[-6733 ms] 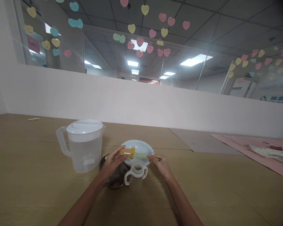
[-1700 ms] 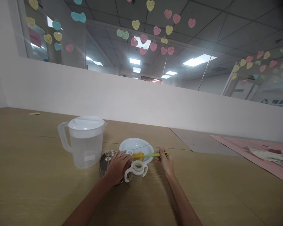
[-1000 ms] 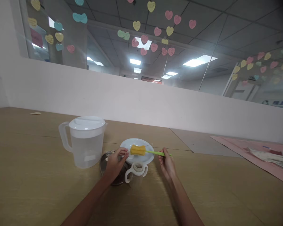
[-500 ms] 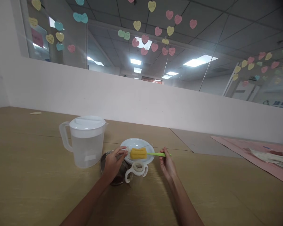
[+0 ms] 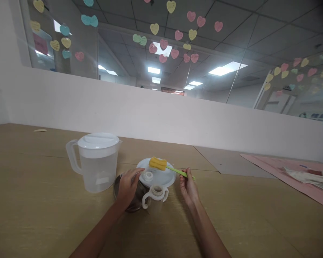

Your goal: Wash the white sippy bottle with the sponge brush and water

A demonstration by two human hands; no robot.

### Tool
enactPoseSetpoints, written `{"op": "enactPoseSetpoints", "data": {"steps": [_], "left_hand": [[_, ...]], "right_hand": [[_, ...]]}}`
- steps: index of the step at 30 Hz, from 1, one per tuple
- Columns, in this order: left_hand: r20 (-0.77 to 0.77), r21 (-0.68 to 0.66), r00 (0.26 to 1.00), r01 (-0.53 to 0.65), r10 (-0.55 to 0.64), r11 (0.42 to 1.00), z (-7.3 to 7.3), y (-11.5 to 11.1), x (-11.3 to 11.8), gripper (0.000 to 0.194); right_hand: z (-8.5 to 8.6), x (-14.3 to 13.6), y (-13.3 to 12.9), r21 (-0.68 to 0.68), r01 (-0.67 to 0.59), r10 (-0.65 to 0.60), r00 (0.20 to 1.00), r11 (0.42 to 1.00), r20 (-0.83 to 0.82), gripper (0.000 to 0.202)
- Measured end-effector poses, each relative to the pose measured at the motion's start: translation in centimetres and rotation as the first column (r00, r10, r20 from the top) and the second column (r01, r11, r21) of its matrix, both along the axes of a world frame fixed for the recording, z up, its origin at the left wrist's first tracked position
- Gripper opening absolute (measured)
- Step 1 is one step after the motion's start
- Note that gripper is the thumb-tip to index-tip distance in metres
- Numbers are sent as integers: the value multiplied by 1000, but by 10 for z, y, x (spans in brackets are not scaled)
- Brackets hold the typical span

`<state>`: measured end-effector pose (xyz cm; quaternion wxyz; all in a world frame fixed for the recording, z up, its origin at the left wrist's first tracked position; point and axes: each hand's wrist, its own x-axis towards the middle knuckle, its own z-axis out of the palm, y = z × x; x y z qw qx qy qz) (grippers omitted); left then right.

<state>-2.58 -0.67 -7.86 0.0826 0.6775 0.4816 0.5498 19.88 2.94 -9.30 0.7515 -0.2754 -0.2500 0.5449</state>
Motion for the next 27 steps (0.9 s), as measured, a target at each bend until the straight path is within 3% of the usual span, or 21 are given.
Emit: {"op": "enactPoseSetpoints", "data": {"steps": [4, 7, 11, 14, 17, 23, 27], "left_hand": [[30, 31, 995, 98, -98, 995, -1, 1, 1, 27], [187, -9, 973, 138, -134, 990, -3, 3, 2, 28], [428, -111, 896, 179, -116, 977, -5, 6, 4, 51], [498, -229, 857, 277, -132, 933, -3, 6, 5, 51], [593, -236, 793, 341, -143, 910, 0, 5, 7, 50], [663, -211, 735, 369, -145, 905, 5, 3, 7, 54], [659, -205, 733, 393, -170, 897, 4, 3, 6, 48]], "right_hand": [[-1, -4, 0, 15, -87, 86, 993, 996, 84, 30], [-1, -7, -2, 14, -107, 104, 984, 994, 145, 32], [1, -8, -3, 14, -111, 108, 986, 994, 127, 32], [1, -8, -4, 26, -115, 112, 987, 993, 119, 32], [0, -8, -3, 22, -113, 108, 980, 993, 165, 33], [-4, 5, 3, -1, 147, -146, 986, 989, 79, 30], [-3, 7, 3, 4, -35, 34, 996, 999, 82, 26]]}}
